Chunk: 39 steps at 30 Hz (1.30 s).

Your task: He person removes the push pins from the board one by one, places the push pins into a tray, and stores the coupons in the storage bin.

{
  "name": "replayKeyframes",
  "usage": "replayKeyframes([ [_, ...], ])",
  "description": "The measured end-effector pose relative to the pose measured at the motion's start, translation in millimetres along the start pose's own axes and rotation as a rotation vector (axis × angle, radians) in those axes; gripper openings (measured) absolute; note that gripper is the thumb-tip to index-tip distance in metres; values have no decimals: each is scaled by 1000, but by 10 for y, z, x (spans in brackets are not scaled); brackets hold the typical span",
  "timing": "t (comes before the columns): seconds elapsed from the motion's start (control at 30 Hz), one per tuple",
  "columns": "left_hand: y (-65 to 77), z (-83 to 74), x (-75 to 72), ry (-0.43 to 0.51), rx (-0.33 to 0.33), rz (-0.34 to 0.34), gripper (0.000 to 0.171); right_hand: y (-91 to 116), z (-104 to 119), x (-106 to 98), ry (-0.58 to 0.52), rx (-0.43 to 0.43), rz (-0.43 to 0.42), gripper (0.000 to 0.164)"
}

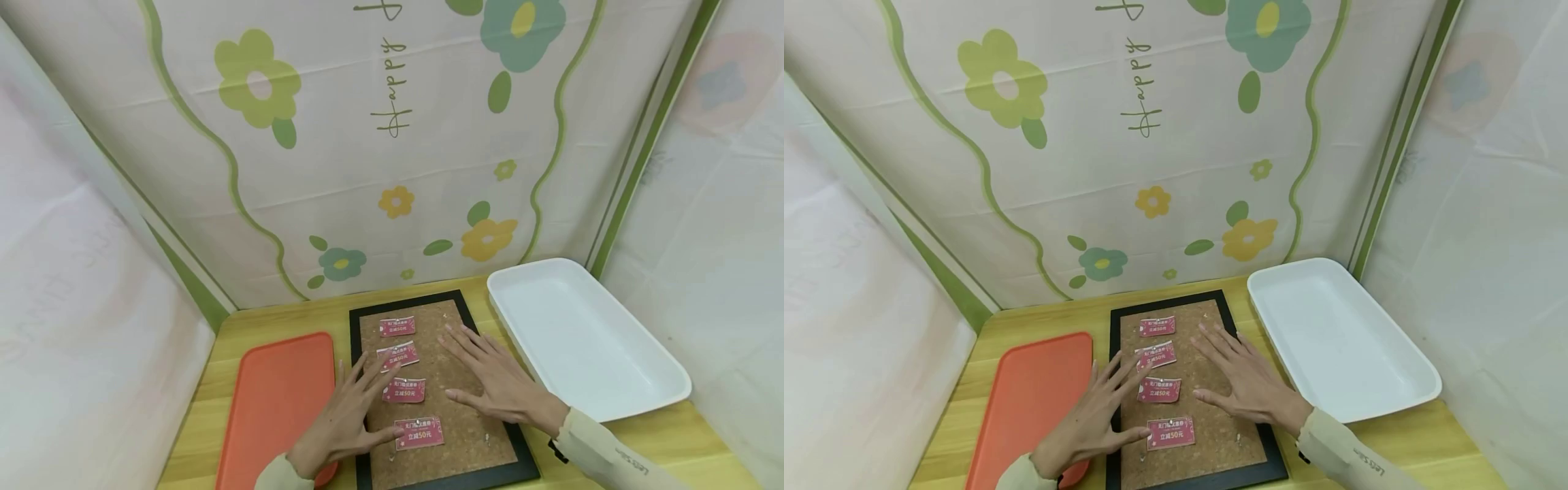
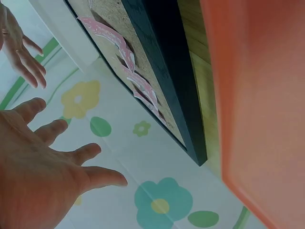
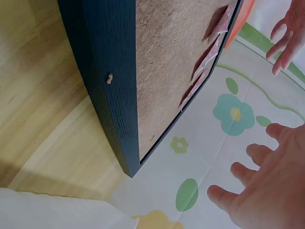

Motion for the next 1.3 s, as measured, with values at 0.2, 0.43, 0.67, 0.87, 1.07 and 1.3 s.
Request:
replayKeyframes([
  [0.2, 30, 24, 20, 13, -28, 23, 105, 11, 37, 6, -3, 0, -2, 90],
  [0.43, 67, 72, 29, 49, -65, 43, 102, 13, 70, -11, 5, 4, -27, 91],
  [0.67, 75, 104, 31, 88, -106, 70, 100, 23, 87, -1, 14, 13, -36, 91],
  [0.87, 102, 99, -2, 75, -110, 40, 97, 41, 131, 28, -14, 15, -15, 89],
  [1.07, 119, 100, 35, 33, -113, 29, 94, 65, 179, 110, -50, 20, 3, 88],
  [1.3, 144, 116, 62, 27, -137, 15, 80, 122, 222, 253, -135, 74, 63, 87],
])
Point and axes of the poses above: each hand's wrist, its own y-axis away from the middle knuckle, its own x-axis out of the palm, z = x × y, the point moved 8 cm from there along -y, towards the middle knuckle, and after that the axes turned 15 degrees about y, right-handed, at the moved point
